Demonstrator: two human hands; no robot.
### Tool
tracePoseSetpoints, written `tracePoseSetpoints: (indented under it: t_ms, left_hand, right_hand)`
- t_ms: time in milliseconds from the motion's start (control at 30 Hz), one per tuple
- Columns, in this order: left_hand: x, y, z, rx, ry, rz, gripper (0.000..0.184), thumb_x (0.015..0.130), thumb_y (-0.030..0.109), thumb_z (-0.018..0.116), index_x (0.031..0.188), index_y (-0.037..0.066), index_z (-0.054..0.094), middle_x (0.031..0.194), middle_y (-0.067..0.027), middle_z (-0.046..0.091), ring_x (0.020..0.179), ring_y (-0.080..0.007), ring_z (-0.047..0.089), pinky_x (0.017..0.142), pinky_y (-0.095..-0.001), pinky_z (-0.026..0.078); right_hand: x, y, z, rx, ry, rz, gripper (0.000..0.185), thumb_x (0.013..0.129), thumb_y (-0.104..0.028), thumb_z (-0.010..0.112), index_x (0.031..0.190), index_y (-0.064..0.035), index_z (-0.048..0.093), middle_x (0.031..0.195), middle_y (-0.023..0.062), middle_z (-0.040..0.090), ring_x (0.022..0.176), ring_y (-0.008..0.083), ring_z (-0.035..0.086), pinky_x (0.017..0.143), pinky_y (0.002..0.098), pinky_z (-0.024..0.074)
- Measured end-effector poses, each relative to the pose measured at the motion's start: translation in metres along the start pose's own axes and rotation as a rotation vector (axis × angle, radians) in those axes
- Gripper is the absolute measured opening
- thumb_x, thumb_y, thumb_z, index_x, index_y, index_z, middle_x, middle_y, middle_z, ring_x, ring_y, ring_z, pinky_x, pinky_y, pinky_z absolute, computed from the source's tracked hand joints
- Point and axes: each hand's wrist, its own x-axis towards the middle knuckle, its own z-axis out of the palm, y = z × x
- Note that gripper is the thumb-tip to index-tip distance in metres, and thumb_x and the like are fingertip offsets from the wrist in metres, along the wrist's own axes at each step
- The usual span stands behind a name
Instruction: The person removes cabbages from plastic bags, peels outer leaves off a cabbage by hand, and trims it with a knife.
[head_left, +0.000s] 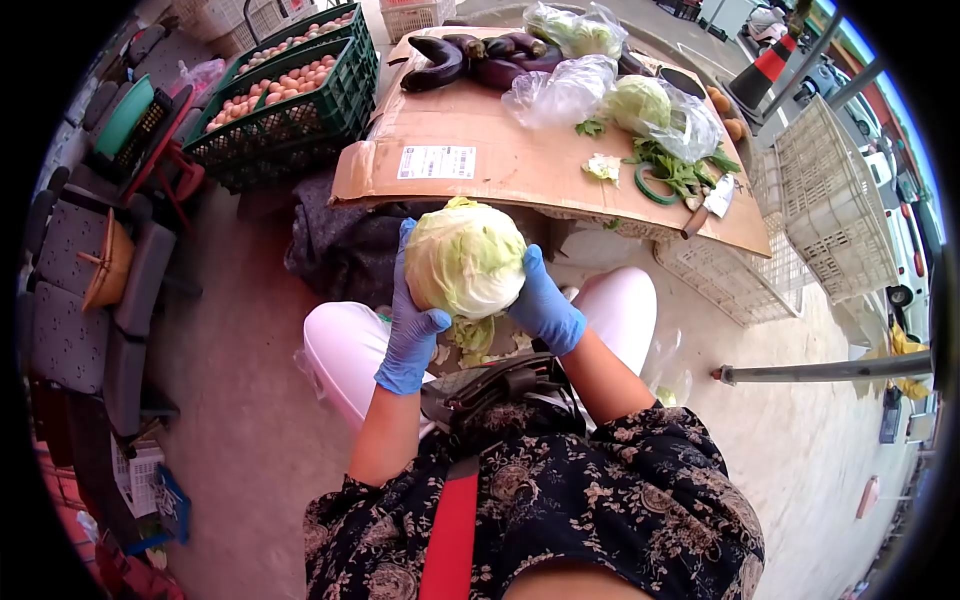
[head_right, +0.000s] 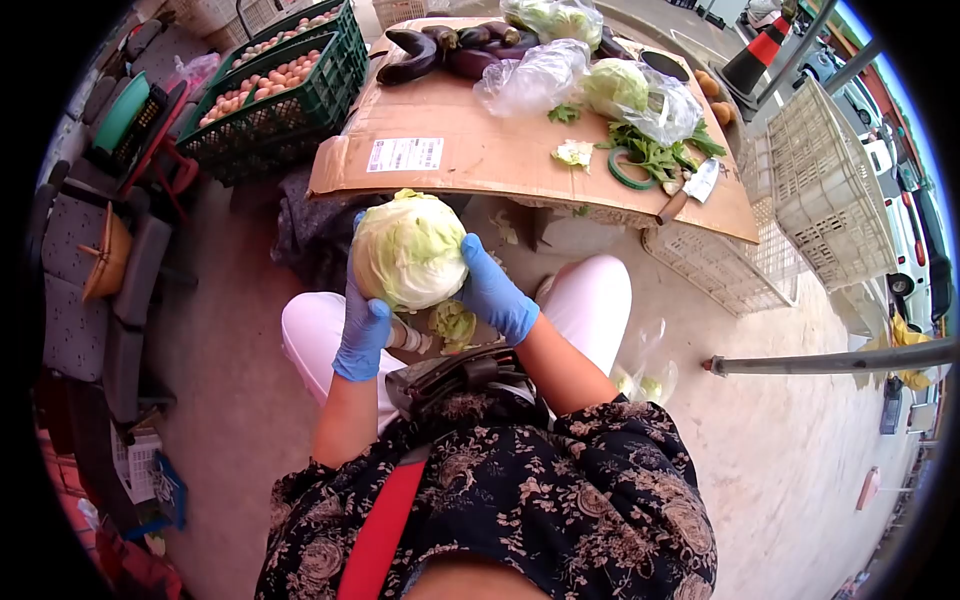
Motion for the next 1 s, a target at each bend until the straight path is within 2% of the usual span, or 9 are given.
tracePoseSetpoints:
  t_ms: [167, 267, 433, 467, 567, 667, 767, 800, 1000]
  left_hand:
    - [-0.004, -0.02, -0.001, -0.7, 0.229, -0.385, 0.089, 0.078, 0.063, 0.06, 0.146, 0.013, 0.03, 0.146, -0.0153, 0.034, 0.132, -0.0358, 0.038, 0.107, -0.0521, 0.035]
    - [0.002, -0.022, -0.007, -1.066, 0.171, -0.422, 0.086, 0.079, 0.06, 0.057, 0.146, 0.013, 0.03, 0.147, -0.0201, 0.031, 0.13, -0.0468, 0.035, 0.101, -0.0594, 0.04]
    - [0.014, -0.017, -0.025, -1.178, 0.167, -0.37, 0.088, 0.077, 0.06, 0.059, 0.145, 0.012, 0.03, 0.146, -0.0229, 0.032, 0.131, -0.047, 0.035, 0.102, -0.0578, 0.041]
    - [0.015, -0.015, -0.027, -1.178, 0.189, -0.363, 0.088, 0.077, 0.06, 0.059, 0.145, 0.011, 0.031, 0.145, -0.0229, 0.032, 0.13, -0.047, 0.035, 0.101, -0.0579, 0.042]
    - [0.018, -0.009, -0.027, -1.142, 0.235, -0.349, 0.083, 0.08, 0.058, 0.056, 0.144, 0.01, 0.033, 0.145, -0.0216, 0.034, 0.13, -0.0469, 0.036, 0.1, -0.0573, 0.043]
    - [0.022, -0.008, -0.026, -1.017, 0.223, -0.325, 0.08, 0.082, 0.059, 0.052, 0.143, 0.011, 0.034, 0.144, -0.0211, 0.036, 0.129, -0.0453, 0.038, 0.099, -0.0558, 0.044]
    - [0.024, -0.006, -0.019, -0.8, 0.279, -0.279, 0.077, 0.084, 0.061, 0.048, 0.143, 0.012, 0.035, 0.143, -0.0204, 0.038, 0.129, -0.0439, 0.039, 0.099, -0.0548, 0.044]
    - [0.024, -0.005, -0.014, -0.743, 0.308, -0.272, 0.077, 0.085, 0.061, 0.047, 0.143, 0.012, 0.035, 0.143, -0.0202, 0.038, 0.129, -0.0437, 0.039, 0.099, -0.0547, 0.044]
    - [0.022, -0.026, -0.02, -0.773, 0.214, -0.315, 0.085, 0.081, 0.064, 0.055, 0.145, 0.014, 0.03, 0.147, -0.0149, 0.034, 0.13, -0.0397, 0.04, 0.1, -0.0571, 0.042]
  right_hand:
    - [-0.019, -0.056, 0.023, -0.852, 0.027, 0.18, 0.061, 0.096, -0.055, 0.043, 0.124, -0.0019, 0.056, 0.096, 0.0085, 0.069, 0.078, 0.0158, 0.068, 0.068, 0.0275, 0.054]
    - [-0.031, -0.096, 0.014, -0.698, 0.084, 0.042, 0.045, 0.1, -0.04, 0.043, 0.117, -0.0034, 0.063, 0.101, 0.0102, 0.07, 0.079, 0.0157, 0.068, 0.069, 0.0248, 0.0504]
    - [-0.05, -0.157, -0.121, -1.22, 0.979, -0.77, 0.044, 0.092, -0.028, 0.061, 0.121, 0.0048, 0.057, 0.116, 0.0172, 0.063, 0.098, 0.0251, 0.062, 0.091, 0.0335, 0.045]
    - [-0.063, -0.176, -0.141, -1.741, 1.274, -0.693, 0.059, 0.088, -0.038, 0.065, 0.121, 0.0086, 0.055, 0.118, 0.0257, 0.059, 0.104, 0.0323, 0.059, 0.092, 0.0397, 0.0446]
    - [-0.082, -0.198, -0.202, -1.979, 1.583, -0.544, 0.085, 0.08, -0.053, 0.069, 0.13, 0.0108, 0.046, 0.108, 0.025, 0.062, 0.095, 0.0354, 0.061, 0.093, 0.0377, 0.0455]
    - [-0.073, -0.2, -0.229, -1.792, 1.695, -0.245, 0.108, 0.074, -0.058, 0.071, 0.14, 0.0134, 0.024, 0.102, 0.0237, 0.063, 0.087, 0.0315, 0.063, 0.079, 0.0381, 0.0524]
    - [-0.062, -0.204, -0.198, -1.107, 1.496, -0.103, 0.123, 0.072, -0.057, 0.073, 0.145, 0.0105, 0.001, 0.097, 0.0204, 0.063, 0.073, 0.025, 0.064, 0.059, 0.034, 0.0534]
    - [-0.057, -0.205, -0.222, -1.104, 1.493, -0.185, 0.111, 0.078, -0.048, 0.07, 0.143, 0.0099, 0.003, 0.091, 0.0181, 0.064, 0.058, 0.0181, 0.061, 0.044, 0.0284, 0.0477]
    - [-0.07, -0.214, -0.241, -0.935, 1.345, -0.388, 0.036, 0.084, -0.021, 0.057, 0.109, 0.0005, 0.043, 0.073, 0.0102, 0.061, 0.043, 0.0132, 0.049, 0.037, 0.0279, 0.0396]
